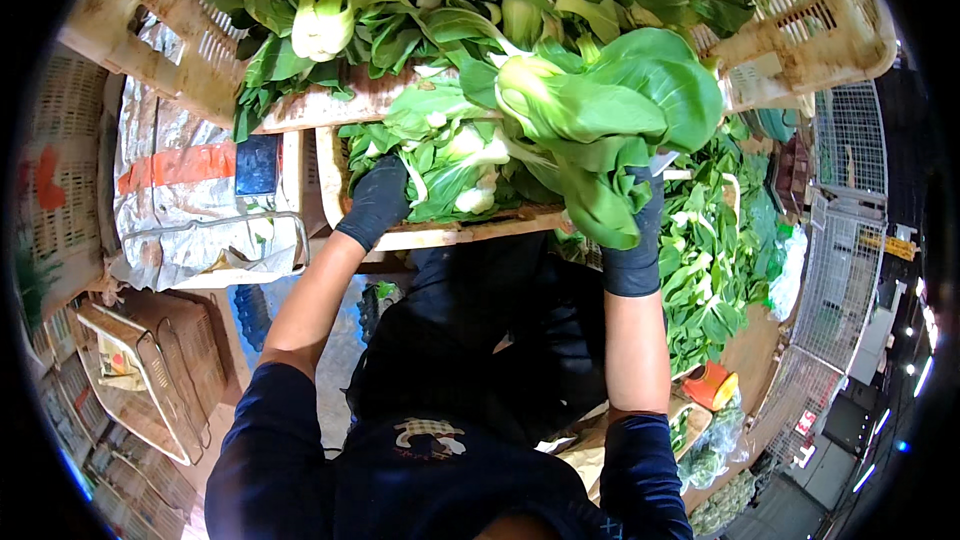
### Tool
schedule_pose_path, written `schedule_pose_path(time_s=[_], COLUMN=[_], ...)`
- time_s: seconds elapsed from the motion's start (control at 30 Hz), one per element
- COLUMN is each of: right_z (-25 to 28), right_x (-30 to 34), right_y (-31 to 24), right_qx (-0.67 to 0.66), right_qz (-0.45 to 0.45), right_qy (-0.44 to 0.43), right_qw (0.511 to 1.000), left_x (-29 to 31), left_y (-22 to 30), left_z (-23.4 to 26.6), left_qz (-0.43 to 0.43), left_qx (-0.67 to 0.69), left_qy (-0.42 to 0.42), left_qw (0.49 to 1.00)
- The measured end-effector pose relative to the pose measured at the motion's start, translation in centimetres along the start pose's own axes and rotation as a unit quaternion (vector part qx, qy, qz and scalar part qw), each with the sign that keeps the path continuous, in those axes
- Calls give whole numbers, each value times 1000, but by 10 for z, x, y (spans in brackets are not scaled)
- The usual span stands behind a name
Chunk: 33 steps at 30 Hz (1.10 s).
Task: The person trims the ends of bok choy using a knife while sitting among several crates of the vegetables.
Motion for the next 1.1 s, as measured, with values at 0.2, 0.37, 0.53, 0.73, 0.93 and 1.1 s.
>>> schedule_pose_path(time_s=[0.2,0.37,0.53,0.73,0.93,1.1], right_z=[0,-24,-52,-35,-42,-41], right_x=[-8,-5,12,17,22,20], right_y=[-40,-65,-69,-25,-47,-44], right_qx=[-156,-121,-58,87,91,55], right_qz=[-54,213,290,175,237,244], right_qy=[60,-28,-175,-181,-148,-166], right_qw=[984,969,939,964,956,954], left_x=[50,95,91,92,106,110], left_y=[7,81,112,95,122,132], left_z=[43,126,121,145,145,141], left_qz=[-93,37,63,-44,-49,-75], left_qx=[51,668,852,480,252,262], left_qy=[-41,-110,-198,41,50,93], left_qw=[993,735,481,875,965,958])
Point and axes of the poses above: each hand's wrist, its own x-axis away from the middle knuckle, its own z-axis out of the back of the hand, y = z × x, the point moved 3 cm from there along -x, towards the middle knuckle, and after that the axes turned 9 degrees about z, right-handed, at the moved point
